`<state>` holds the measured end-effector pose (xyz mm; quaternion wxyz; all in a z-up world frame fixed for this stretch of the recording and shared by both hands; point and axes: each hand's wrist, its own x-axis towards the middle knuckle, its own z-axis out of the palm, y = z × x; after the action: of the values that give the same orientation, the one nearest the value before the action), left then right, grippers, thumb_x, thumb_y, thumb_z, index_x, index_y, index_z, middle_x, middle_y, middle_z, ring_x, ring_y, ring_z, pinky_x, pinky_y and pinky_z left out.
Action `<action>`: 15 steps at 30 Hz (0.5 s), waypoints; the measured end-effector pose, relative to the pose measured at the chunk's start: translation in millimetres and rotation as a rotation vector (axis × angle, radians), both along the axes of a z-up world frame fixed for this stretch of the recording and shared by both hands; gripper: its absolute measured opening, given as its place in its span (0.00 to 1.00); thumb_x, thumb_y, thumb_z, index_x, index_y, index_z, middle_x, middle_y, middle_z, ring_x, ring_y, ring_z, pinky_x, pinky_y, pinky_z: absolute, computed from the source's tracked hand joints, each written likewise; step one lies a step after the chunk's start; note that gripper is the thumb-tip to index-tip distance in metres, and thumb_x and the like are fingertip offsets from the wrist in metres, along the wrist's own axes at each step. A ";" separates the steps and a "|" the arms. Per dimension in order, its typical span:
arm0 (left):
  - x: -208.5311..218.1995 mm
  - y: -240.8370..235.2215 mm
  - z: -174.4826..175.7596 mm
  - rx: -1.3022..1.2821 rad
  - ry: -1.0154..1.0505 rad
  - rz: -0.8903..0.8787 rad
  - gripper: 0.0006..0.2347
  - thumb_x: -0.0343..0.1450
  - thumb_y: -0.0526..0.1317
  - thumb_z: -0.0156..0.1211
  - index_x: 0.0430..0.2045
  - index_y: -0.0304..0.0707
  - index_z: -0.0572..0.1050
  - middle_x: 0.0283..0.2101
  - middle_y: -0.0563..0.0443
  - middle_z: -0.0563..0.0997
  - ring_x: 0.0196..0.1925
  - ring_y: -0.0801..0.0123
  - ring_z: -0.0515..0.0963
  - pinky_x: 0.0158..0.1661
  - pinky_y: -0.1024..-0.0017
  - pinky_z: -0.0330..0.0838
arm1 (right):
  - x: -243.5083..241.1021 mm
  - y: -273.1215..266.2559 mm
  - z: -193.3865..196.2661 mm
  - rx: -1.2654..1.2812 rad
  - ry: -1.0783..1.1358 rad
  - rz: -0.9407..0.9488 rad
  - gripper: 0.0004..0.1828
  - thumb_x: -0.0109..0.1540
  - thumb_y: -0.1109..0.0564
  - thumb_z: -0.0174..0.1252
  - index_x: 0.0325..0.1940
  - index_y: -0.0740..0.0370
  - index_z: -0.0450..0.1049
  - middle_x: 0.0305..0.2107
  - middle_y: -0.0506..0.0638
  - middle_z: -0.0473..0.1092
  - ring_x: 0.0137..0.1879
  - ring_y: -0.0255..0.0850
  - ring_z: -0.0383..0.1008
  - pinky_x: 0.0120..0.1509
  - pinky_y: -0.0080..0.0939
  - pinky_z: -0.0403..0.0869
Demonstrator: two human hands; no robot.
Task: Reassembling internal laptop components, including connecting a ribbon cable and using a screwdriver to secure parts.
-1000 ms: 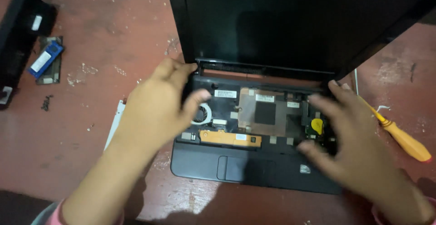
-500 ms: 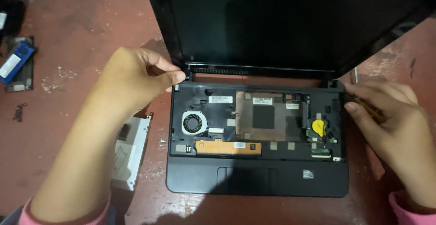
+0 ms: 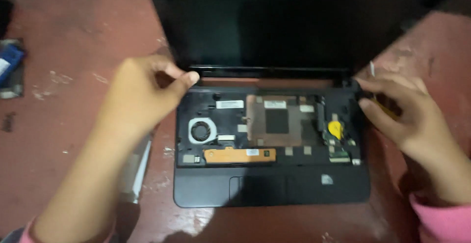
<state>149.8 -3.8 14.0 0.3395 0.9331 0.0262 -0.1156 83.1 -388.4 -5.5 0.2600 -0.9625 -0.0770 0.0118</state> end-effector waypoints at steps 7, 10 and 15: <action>-18.5 1.7 -1.3 -0.106 0.013 0.126 0.09 0.63 0.46 0.72 0.19 0.44 0.81 0.26 0.58 0.82 0.30 0.77 0.78 0.33 0.75 0.64 | 7.7 -0.1 -3.7 -0.025 -0.132 -0.034 0.13 0.63 0.56 0.56 0.49 0.60 0.77 0.44 0.49 0.73 0.52 0.43 0.67 0.57 0.43 0.62; -11.7 1.9 -2.3 -0.037 0.069 0.125 0.11 0.63 0.48 0.72 0.19 0.42 0.80 0.23 0.56 0.79 0.27 0.74 0.75 0.32 0.72 0.62 | 22.5 -5.2 -7.5 0.074 -0.045 -0.046 0.06 0.62 0.56 0.59 0.38 0.60 0.77 0.38 0.48 0.75 0.45 0.39 0.72 0.52 0.39 0.66; -2.6 -2.7 2.8 -0.013 0.115 0.135 0.14 0.62 0.49 0.74 0.14 0.40 0.79 0.17 0.51 0.77 0.22 0.71 0.73 0.29 0.72 0.63 | 53.8 10.7 24.0 0.276 0.378 -0.345 0.03 0.57 0.63 0.64 0.32 0.66 0.78 0.36 0.52 0.77 0.44 0.40 0.74 0.56 0.37 0.67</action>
<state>147.3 -6.5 16.7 0.3507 0.9187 0.1076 -0.1461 136.9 -377.7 18.4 0.3964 -0.8976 0.1367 0.1362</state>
